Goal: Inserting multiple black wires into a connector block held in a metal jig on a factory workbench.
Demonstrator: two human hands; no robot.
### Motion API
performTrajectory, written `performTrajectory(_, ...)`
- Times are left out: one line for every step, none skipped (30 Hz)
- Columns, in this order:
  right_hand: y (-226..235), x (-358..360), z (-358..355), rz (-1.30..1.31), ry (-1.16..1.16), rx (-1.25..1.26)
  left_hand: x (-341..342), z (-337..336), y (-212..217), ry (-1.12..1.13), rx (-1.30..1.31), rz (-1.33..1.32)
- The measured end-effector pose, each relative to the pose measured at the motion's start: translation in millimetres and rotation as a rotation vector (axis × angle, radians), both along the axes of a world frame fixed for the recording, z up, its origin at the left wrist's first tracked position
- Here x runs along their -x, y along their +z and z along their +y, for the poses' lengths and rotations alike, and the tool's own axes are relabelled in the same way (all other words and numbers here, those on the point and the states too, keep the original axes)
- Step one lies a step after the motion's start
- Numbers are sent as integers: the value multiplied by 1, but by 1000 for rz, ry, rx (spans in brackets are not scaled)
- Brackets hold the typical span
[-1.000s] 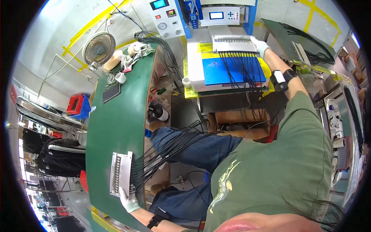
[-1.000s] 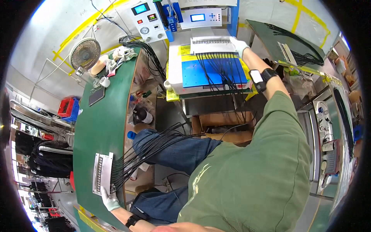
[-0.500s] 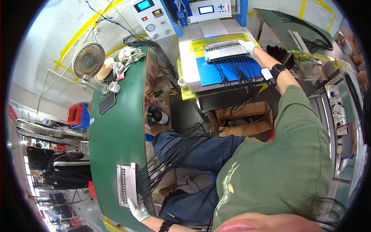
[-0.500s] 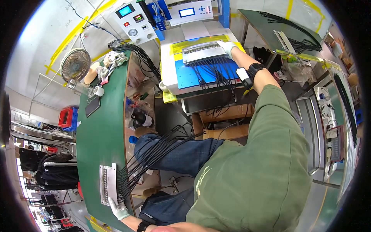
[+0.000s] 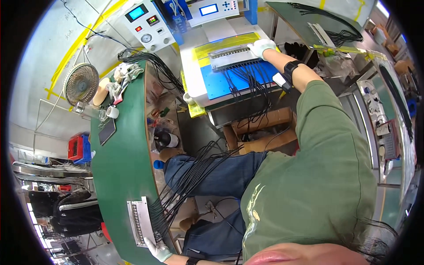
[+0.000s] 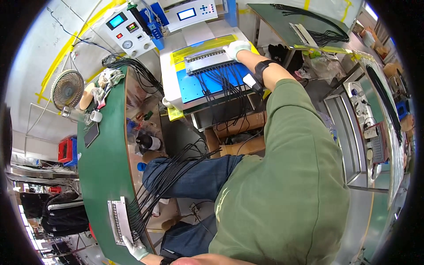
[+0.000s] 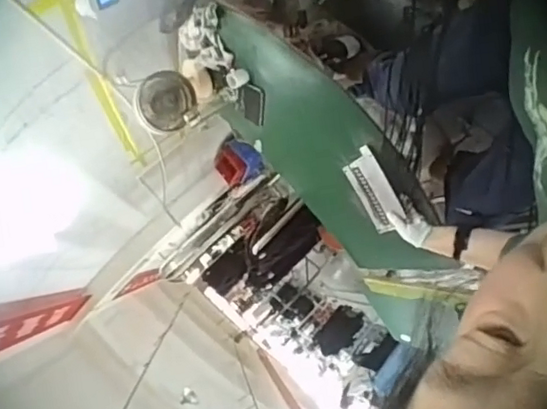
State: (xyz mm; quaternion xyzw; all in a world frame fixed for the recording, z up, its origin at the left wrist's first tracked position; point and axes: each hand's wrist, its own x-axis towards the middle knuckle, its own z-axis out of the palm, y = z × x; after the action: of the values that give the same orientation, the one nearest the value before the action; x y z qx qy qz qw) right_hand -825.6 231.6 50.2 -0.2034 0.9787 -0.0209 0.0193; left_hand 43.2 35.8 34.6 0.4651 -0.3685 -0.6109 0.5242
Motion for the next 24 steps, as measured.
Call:
performTrajectory(0,0,1,18,12,-25,-1,0,-2,4,-4,2)
performTrajectory(-1,-1,0,17,10,-25,-2,-1,-3,10,-7,4)
performTrajectory(-2,-2,-2,-5,-37,3,-3,-2,-4,9,-6,2)
performTrajectory(-3,-4,-4,-28,-83,32,-4,-2,-4,7,5,2)
performTrajectory(-5,-4,-6,-50,-127,60,-4,-2,-4,5,16,3)
performTrajectory(-8,-4,-6,-51,-125,63,-3,-1,-3,4,28,3)
performTrajectory(-14,-2,-3,-27,-163,136,2,0,-2,3,30,6)
performTrajectory(-21,1,1,-4,-200,209,7,2,0,2,28,-4)
performTrajectory(-26,4,3,20,-237,283,12,3,2,0,27,-14)
performTrajectory(-29,4,1,18,-233,287,12,5,5,4,27,-27)
performTrajectory(-31,6,-1,51,-232,322,9,5,5,6,31,-27)
performTrajectory(-31,8,-3,83,-230,357,5,5,3,-1,29,-11)
performTrajectory(-33,10,-3,116,-230,392,1,5,1,-9,26,6)
performTrajectory(-35,11,-1,116,-229,396,-2,5,0,-18,24,23)
performTrajectory(-35,11,0,95,-254,411,-1,4,1,-17,26,22)
performTrajectory(-35,11,2,74,-279,426,1,4,1,-11,20,13)
performTrajectory(-36,11,4,53,-305,440,3,4,2,-5,13,2)
performTrajectory(-37,12,3,51,-307,440,5,3,2,0,7,-8)
performTrajectory(-38,14,0,41,-305,449,5,3,2,-2,7,-11)
performTrajectory(-37,16,-3,32,-304,458,5,2,1,-16,15,-12)
performTrajectory(-37,18,-4,23,-303,467,4,1,1,-29,23,-13)
performTrajectory(-37,20,-3,22,-309,466,3,1,1,-43,31,-14)
performTrajectory(-38,21,-1,18,-315,484,3,0,1,-48,30,-17)
performTrajectory(-38,22,1,15,-321,503,2,0,0,-37,10,-23)
